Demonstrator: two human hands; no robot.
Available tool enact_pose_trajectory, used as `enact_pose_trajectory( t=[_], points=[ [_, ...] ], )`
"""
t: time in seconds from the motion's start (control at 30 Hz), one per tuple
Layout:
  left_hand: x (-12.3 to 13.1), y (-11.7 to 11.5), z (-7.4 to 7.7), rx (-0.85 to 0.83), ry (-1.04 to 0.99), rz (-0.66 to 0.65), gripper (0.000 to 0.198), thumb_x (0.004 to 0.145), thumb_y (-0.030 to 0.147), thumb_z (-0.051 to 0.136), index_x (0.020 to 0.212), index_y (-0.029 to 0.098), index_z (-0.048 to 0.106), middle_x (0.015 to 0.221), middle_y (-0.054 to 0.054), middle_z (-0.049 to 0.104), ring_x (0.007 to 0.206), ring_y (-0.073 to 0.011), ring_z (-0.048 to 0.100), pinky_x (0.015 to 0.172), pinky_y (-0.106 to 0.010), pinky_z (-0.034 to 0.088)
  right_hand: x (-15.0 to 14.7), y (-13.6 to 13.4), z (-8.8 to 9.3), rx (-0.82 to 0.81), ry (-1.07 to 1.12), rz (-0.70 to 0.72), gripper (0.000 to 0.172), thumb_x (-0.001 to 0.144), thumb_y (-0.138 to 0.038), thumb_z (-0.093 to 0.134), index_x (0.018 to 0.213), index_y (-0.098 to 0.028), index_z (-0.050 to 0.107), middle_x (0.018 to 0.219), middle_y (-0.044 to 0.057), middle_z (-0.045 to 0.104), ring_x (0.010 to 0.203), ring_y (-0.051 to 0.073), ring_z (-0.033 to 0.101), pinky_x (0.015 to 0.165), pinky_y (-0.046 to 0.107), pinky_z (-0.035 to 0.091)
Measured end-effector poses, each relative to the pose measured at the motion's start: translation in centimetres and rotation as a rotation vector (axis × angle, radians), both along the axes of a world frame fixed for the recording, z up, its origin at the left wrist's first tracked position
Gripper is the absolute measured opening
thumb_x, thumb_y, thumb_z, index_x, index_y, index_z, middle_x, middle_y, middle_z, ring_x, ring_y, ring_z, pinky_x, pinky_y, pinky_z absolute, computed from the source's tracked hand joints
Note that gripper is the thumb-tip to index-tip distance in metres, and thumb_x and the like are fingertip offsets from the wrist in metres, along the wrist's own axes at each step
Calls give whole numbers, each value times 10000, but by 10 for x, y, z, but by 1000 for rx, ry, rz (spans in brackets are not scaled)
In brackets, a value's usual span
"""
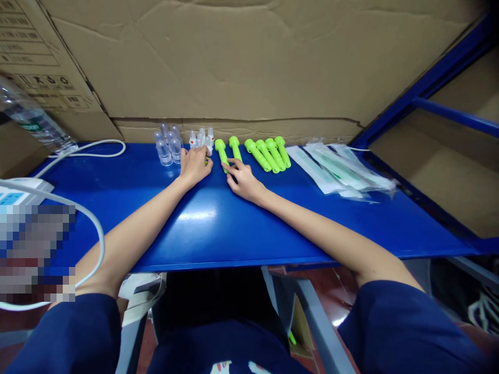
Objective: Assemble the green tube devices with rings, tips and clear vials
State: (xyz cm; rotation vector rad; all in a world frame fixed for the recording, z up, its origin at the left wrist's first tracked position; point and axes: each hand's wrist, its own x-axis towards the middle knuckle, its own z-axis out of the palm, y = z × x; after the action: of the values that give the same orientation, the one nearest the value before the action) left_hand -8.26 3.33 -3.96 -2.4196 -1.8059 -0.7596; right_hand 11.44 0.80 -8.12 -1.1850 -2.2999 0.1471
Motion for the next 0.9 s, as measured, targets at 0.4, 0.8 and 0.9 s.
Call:
enact_pose_trajectory(
  t=[0.4,0.8,0.9],
  points=[
    [-1,0,0,-1,7,-32,227,975,177,467,1115,188,646,1115,-125,768,1164,-342,663,996,-497,383,25,5,13,197,-29,-172,464,966,-261,490,1406,-142,581,1530,247,482,1346,442,484,1069,667,405],
    [-1,12,-11,187,-223,-202,180,1070,253,454,1107,197,621,1129,-117,747,1115,-300,695,994,-448,460,38,1,49,20,-366,-584,431,995,-236,376,1265,-13,627,1300,295,640,1237,435,574,1018,538,429],
    [-1,22,-19,267,-386,-298,195,1087,324,441,1087,212,601,1094,-105,734,1025,-253,707,924,-396,508,34,-7,58,-21,-378,-601,416,1005,-238,372,1225,-12,643,1231,302,666,1174,436,633,981,531,469]
  ],
)
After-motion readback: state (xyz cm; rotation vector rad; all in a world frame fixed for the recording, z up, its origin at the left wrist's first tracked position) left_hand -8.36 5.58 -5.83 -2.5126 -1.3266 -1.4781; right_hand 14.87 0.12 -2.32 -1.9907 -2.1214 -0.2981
